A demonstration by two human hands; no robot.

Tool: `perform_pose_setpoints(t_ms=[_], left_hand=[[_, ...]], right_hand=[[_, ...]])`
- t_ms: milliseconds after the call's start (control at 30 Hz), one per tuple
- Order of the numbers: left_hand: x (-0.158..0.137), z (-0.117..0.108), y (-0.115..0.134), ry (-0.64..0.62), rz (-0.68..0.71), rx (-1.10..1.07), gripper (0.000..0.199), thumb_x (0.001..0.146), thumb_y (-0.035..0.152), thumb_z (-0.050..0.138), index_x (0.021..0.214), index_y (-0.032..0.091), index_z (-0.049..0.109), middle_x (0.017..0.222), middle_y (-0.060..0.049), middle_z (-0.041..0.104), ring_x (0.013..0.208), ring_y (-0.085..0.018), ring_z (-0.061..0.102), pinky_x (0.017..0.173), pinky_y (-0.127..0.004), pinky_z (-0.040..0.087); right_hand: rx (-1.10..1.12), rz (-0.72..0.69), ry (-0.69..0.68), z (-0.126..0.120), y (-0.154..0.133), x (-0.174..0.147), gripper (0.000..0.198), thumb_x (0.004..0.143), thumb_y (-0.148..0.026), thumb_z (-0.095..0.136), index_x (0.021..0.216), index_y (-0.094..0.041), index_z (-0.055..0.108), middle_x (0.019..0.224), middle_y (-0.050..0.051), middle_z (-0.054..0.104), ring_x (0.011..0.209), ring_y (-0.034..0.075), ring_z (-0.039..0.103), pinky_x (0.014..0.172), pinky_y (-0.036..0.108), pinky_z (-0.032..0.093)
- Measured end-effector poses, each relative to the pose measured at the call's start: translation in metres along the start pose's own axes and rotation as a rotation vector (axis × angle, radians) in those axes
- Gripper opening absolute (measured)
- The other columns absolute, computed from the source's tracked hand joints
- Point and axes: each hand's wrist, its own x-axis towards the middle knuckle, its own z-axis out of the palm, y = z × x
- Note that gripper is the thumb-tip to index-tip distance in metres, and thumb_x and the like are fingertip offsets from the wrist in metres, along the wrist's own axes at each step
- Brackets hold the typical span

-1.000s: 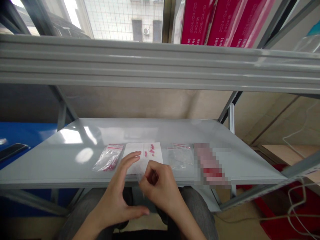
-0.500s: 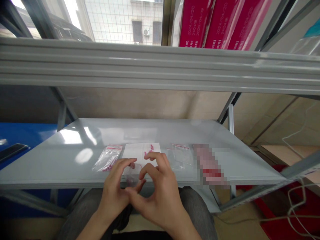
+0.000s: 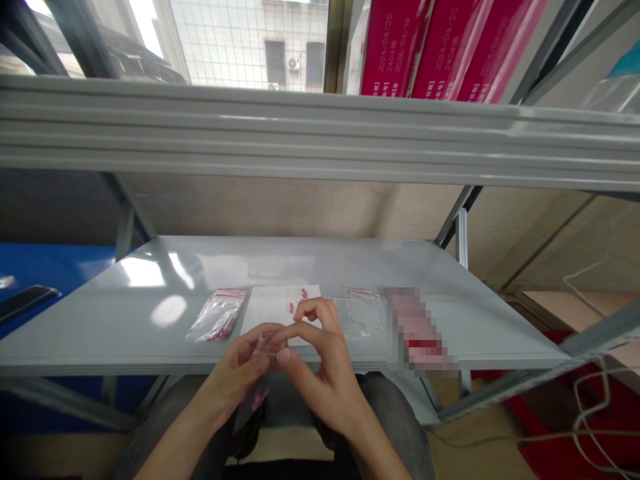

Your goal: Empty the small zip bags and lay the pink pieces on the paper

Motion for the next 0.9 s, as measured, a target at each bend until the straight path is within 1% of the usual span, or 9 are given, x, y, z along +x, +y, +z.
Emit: perform_pose_setpoints(t_ms=[133, 233, 333, 433, 533, 733, 800, 867, 900], left_hand=[[0.0, -0.001, -0.008, -0.135, -0.159, -0.36, 0.046, 0.074, 0.048, 0.078, 0.102, 0.014, 0.065, 0.086, -0.004, 0.057, 0.077, -0.013, 0.055, 0.067, -0.022, 0.045], [0.0, 0.0, -0.013, -0.242, -0.21, -0.48, 0.045, 0.072, 0.047, 0.08, 0.094, 0.013, 0.063, 0.076, -0.002, 0.054, 0.065, -0.011, 0.053, 0.063, -0.022, 0.043], [0.001, 0.0, -0.013, -0.271, -0.236, -0.512, 0.044, 0.07, 0.05, 0.08, 0.089, 0.014, 0.061, 0.073, 0.0, 0.051, 0.061, -0.01, 0.052, 0.062, -0.023, 0.042], [0.001, -0.001, -0.011, -0.268, -0.237, -0.455, 0.046, 0.07, 0.051, 0.079, 0.089, 0.013, 0.061, 0.073, -0.001, 0.051, 0.062, -0.01, 0.051, 0.063, -0.023, 0.041], [0.001, -0.004, -0.011, -0.285, -0.225, -0.404, 0.046, 0.069, 0.049, 0.08, 0.091, 0.014, 0.061, 0.071, 0.0, 0.05, 0.061, -0.009, 0.047, 0.059, -0.022, 0.038], [0.0, -0.017, -0.008, -0.399, -0.294, -0.296, 0.056, 0.065, 0.041, 0.082, 0.111, 0.017, 0.062, 0.088, -0.004, 0.058, 0.058, -0.006, 0.038, 0.049, -0.017, 0.025], [0.0, -0.018, -0.003, -0.396, -0.259, -0.229, 0.06, 0.066, 0.046, 0.08, 0.117, 0.018, 0.062, 0.095, -0.006, 0.062, 0.065, -0.01, 0.047, 0.055, -0.019, 0.033], [0.0, -0.017, 0.001, -0.321, -0.155, -0.157, 0.061, 0.071, 0.052, 0.075, 0.12, 0.02, 0.063, 0.104, -0.008, 0.063, 0.085, -0.018, 0.056, 0.073, -0.027, 0.043], [0.0, -0.016, 0.003, -0.282, -0.096, -0.131, 0.062, 0.072, 0.055, 0.073, 0.122, 0.02, 0.063, 0.108, -0.009, 0.063, 0.097, -0.022, 0.057, 0.085, -0.032, 0.044]], right_hand=[[-0.065, -0.123, -0.201, -0.008, 0.001, 0.002, 0.008, 0.085, -0.02, 0.066, 0.092, -0.022, 0.067, 0.098, 0.003, 0.064, 0.093, 0.021, 0.05, 0.09, 0.038, 0.038], [-0.084, -0.12, -0.316, -0.007, 0.002, 0.003, 0.006, 0.091, -0.018, 0.059, 0.088, -0.022, 0.062, 0.082, -0.001, 0.068, 0.083, 0.018, 0.05, 0.09, 0.038, 0.038], [-0.057, -0.081, -0.398, -0.008, 0.001, 0.003, 0.014, 0.098, -0.022, 0.05, 0.089, -0.023, 0.06, 0.075, -0.002, 0.069, 0.09, 0.02, 0.053, 0.094, 0.04, 0.037], [-0.043, -0.095, -0.451, -0.01, -0.001, 0.004, 0.023, 0.101, -0.023, 0.044, 0.088, -0.023, 0.062, 0.081, 0.0, 0.07, 0.106, 0.022, 0.057, 0.108, 0.045, 0.029], [-0.041, -0.097, -0.426, -0.011, 0.0, 0.004, 0.022, 0.101, -0.026, 0.046, 0.089, -0.024, 0.065, 0.089, 0.0, 0.071, 0.113, 0.023, 0.058, 0.115, 0.049, 0.02], [0.024, -0.066, -0.232, -0.014, 0.012, 0.002, 0.024, 0.1, -0.028, 0.047, 0.086, -0.024, 0.067, 0.077, 0.002, 0.07, 0.121, 0.026, 0.055, 0.115, 0.052, 0.023], [0.019, -0.067, -0.194, -0.017, 0.014, 0.001, 0.022, 0.1, -0.028, 0.047, 0.091, -0.024, 0.067, 0.078, 0.003, 0.07, 0.123, 0.027, 0.054, 0.114, 0.053, 0.023], [0.005, -0.066, -0.203, -0.018, 0.013, 0.0, 0.019, 0.099, -0.028, 0.048, 0.093, -0.024, 0.066, 0.083, 0.003, 0.069, 0.121, 0.027, 0.054, 0.114, 0.053, 0.023], [0.001, -0.07, -0.23, -0.018, 0.012, 0.0, 0.019, 0.099, -0.028, 0.049, 0.092, -0.024, 0.066, 0.086, 0.003, 0.069, 0.118, 0.027, 0.055, 0.114, 0.053, 0.023]])
